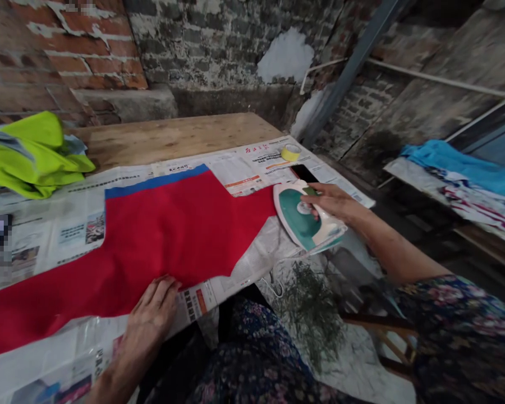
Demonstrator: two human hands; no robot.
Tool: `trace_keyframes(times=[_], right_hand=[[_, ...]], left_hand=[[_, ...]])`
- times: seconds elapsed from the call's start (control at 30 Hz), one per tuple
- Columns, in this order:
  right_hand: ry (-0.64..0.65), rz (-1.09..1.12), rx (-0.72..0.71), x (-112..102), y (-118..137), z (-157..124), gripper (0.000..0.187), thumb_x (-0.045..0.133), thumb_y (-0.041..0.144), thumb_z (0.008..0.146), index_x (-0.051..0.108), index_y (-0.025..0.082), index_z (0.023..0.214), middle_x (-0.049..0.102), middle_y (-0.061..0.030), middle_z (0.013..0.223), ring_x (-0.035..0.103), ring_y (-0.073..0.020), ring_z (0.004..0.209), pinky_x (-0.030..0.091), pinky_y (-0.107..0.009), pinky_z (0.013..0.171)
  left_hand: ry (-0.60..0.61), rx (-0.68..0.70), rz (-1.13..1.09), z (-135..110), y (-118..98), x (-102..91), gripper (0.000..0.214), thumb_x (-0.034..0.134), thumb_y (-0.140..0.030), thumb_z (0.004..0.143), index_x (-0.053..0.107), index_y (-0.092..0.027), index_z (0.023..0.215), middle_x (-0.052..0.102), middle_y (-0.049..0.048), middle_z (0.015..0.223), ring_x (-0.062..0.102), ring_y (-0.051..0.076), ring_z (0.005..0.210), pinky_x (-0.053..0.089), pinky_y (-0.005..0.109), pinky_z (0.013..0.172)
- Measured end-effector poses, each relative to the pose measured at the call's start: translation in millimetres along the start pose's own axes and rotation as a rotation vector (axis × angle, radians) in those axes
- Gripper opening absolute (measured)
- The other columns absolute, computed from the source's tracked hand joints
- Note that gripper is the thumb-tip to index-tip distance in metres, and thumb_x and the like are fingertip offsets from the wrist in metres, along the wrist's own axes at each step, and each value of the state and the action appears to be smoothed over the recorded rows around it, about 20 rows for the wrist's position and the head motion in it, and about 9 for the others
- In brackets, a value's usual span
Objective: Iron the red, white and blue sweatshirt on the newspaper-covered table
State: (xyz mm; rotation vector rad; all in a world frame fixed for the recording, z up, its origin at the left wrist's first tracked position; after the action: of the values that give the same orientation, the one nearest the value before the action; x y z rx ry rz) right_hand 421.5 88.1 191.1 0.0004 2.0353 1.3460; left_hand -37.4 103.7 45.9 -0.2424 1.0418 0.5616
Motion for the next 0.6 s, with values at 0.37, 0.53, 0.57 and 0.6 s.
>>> trace_keyframes(times=[0.37,0.53,0.57,0.6], right_hand=[[0.097,0.093,-0.008,-14.3,8.6,-30.1,0.065,0.08,0.017,0.083,0.063,0.019,0.146,0.059,0.0067,0.059,0.049,-0.0135,0.045,0.048,-0.026,0.046],[0.353,0.03,-0.166,25.6,37.6,-22.6,0.053,0.073,0.019,0.092,0.064,0.017,0.144,0.055,0.008,0.055,0.05,-0.0124,0.047,0.047,-0.024,0.049],[0.39,0.028,-0.178,33.2,42.3,-19.9,0.05,0.072,0.018,0.093,0.065,0.016,0.142,0.055,0.0079,0.055,0.05,-0.012,0.046,0.046,-0.024,0.049],[0.417,0.031,-0.178,39.7,45.7,-16.5,0.047,0.071,0.017,0.093,0.066,0.016,0.14,0.055,0.0079,0.056,0.049,-0.0118,0.046,0.046,-0.024,0.049]], left_hand=[[-0.028,0.03,-0.02,51.1,-20.8,-27.5,0.027,0.052,-0.023,0.099,0.072,-0.021,0.117,0.076,0.0114,0.121,0.072,0.028,0.109,0.045,0.052,0.121],[0.097,0.135,-0.188,89.2,-83.3,14.6,0.053,0.053,-0.035,0.106,0.053,-0.017,0.155,0.064,0.0149,0.154,0.058,0.028,0.145,0.038,0.052,0.128],[0.12,0.145,-0.197,91.9,-91.5,21.8,0.054,0.053,-0.036,0.106,0.051,-0.017,0.157,0.062,0.0154,0.156,0.056,0.028,0.148,0.037,0.052,0.129],[0.137,0.146,-0.199,92.8,-97.6,27.2,0.056,0.054,-0.037,0.106,0.05,-0.016,0.158,0.06,0.0163,0.158,0.054,0.028,0.15,0.037,0.053,0.129]])
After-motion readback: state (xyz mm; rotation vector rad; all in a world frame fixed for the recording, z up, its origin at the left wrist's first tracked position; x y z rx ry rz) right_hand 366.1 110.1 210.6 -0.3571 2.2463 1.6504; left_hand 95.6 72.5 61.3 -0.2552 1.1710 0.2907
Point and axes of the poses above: each hand's wrist, its own z-axis towards the middle knuckle, its own x-axis out of the palm, y = z × x, the point moved 4 cm from there along z, towards the middle knuckle
